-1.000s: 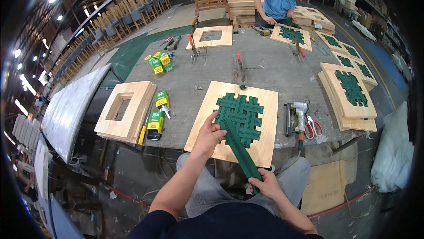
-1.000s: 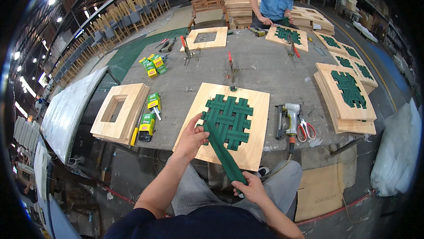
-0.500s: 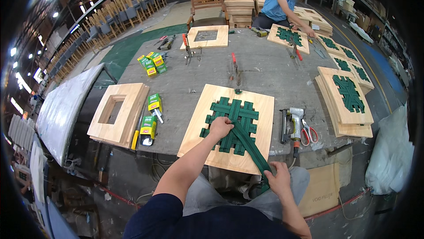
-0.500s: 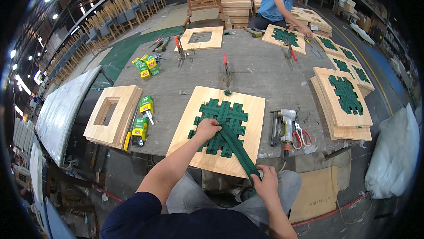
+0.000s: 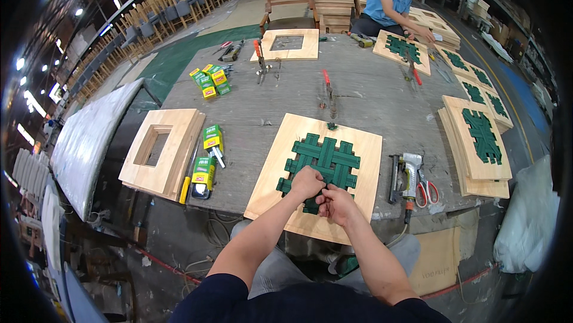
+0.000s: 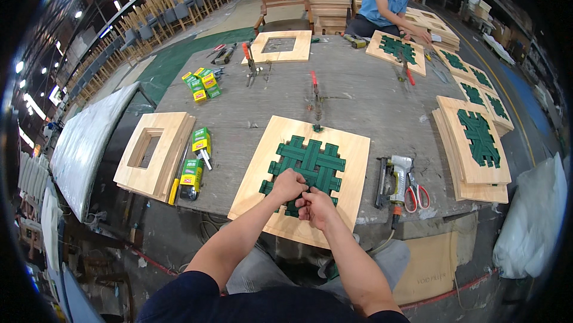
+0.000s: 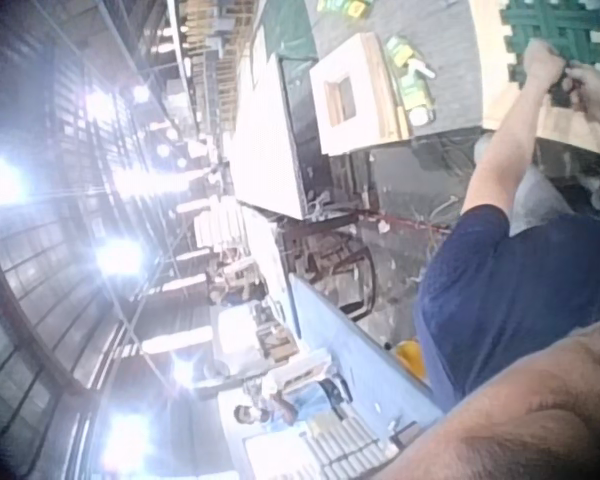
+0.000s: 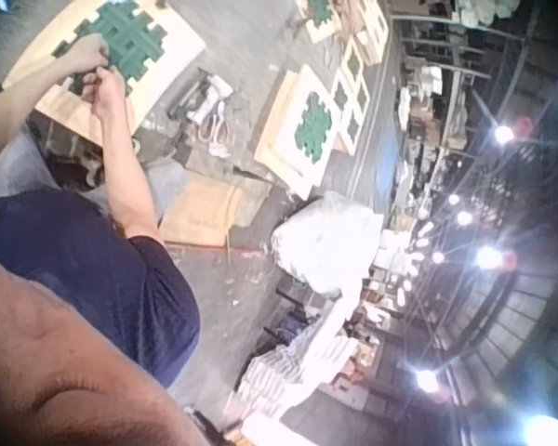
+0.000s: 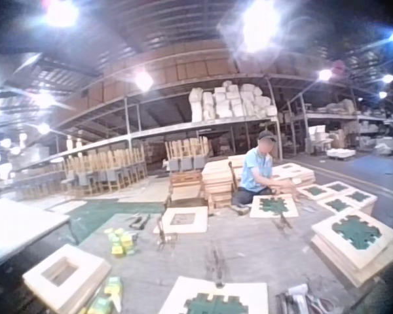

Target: The person weaves green plastic strips into a wooden frame to create a cushion seat. They use a staple gun to secure the strips and scissors to trim the excess material. The process involves repeatedly threading the strips through the frame and stapling them in place.

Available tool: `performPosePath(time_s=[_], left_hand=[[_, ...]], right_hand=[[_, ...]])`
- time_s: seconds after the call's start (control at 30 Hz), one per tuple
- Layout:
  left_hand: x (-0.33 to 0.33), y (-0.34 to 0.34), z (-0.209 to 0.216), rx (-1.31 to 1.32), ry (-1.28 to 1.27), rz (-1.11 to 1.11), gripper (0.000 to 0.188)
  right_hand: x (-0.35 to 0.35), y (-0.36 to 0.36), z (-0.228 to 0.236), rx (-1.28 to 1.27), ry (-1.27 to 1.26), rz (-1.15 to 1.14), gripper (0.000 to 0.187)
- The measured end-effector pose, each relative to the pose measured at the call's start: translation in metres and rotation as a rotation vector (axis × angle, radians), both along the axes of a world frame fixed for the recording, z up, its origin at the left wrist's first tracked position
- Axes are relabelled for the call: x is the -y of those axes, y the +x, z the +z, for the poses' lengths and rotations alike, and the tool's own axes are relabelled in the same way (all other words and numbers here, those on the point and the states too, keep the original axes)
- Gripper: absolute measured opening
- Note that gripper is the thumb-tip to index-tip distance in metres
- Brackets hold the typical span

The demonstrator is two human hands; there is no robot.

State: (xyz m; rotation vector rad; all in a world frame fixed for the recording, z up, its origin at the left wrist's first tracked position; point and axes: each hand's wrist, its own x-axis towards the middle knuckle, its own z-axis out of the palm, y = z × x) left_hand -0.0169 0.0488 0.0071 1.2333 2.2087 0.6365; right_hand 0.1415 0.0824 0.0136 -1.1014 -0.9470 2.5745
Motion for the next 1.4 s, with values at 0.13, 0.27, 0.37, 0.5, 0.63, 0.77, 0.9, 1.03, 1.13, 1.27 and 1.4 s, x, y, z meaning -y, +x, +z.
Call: performPosePath(time_s=[0.13, 0.27, 0.37, 0.5, 0.63, 0.77, 0.9, 1.03, 1.13, 1.27, 1.4], left_hand=[[-0.011, -0.032, 0.001, 0.161, -0.006, -0.139, 0.031], [-0.025, -0.049, -0.002, -0.154, -0.002, -0.024, 0.022], [-0.029, -0.058, -0.004, -0.199, 0.028, -0.095, 0.023], [-0.044, -0.062, 0.01, 0.064, -0.175, -0.087, 0.025], [-0.043, -0.073, 0.011, 0.22, -0.211, -0.075, 0.03], [-0.041, -0.079, 0.004, 0.353, -0.171, -0.086, 0.034], [-0.039, -0.082, 0.001, 0.367, -0.132, -0.104, 0.038], [-0.039, -0.077, 0.006, 0.362, -0.154, -0.068, 0.039], [-0.045, -0.073, 0.013, 0.428, -0.174, -0.014, 0.038], [-0.043, -0.079, 0.011, 0.581, -0.144, 0.093, 0.031], [-0.046, -0.077, 0.005, 0.631, -0.128, 0.182, 0.019]], right_hand=[[-0.004, -0.008, -0.008, 0.059, -0.065, 0.001, 0.031], [-0.001, -0.008, -0.022, -0.248, -0.291, -0.178, 0.014], [0.003, -0.016, -0.025, -0.492, -0.525, -0.311, 0.033], [-0.004, -0.024, -0.038, -0.661, -0.656, -0.438, 0.041], [-0.008, -0.034, -0.037, -0.663, -0.717, -0.416, 0.05], [-0.025, -0.049, -0.039, -0.646, -0.768, -0.338, 0.055], [-0.038, -0.053, -0.042, -0.507, -0.774, -0.292, 0.056], [-0.044, -0.05, -0.045, -0.484, -0.781, -0.18, 0.056], [-0.05, -0.05, -0.052, -0.509, -0.823, -0.115, 0.056], [-0.046, -0.054, -0.051, -0.529, -0.803, -0.095, 0.055], [-0.04, -0.055, -0.041, -0.508, -0.745, -0.144, 0.049]])
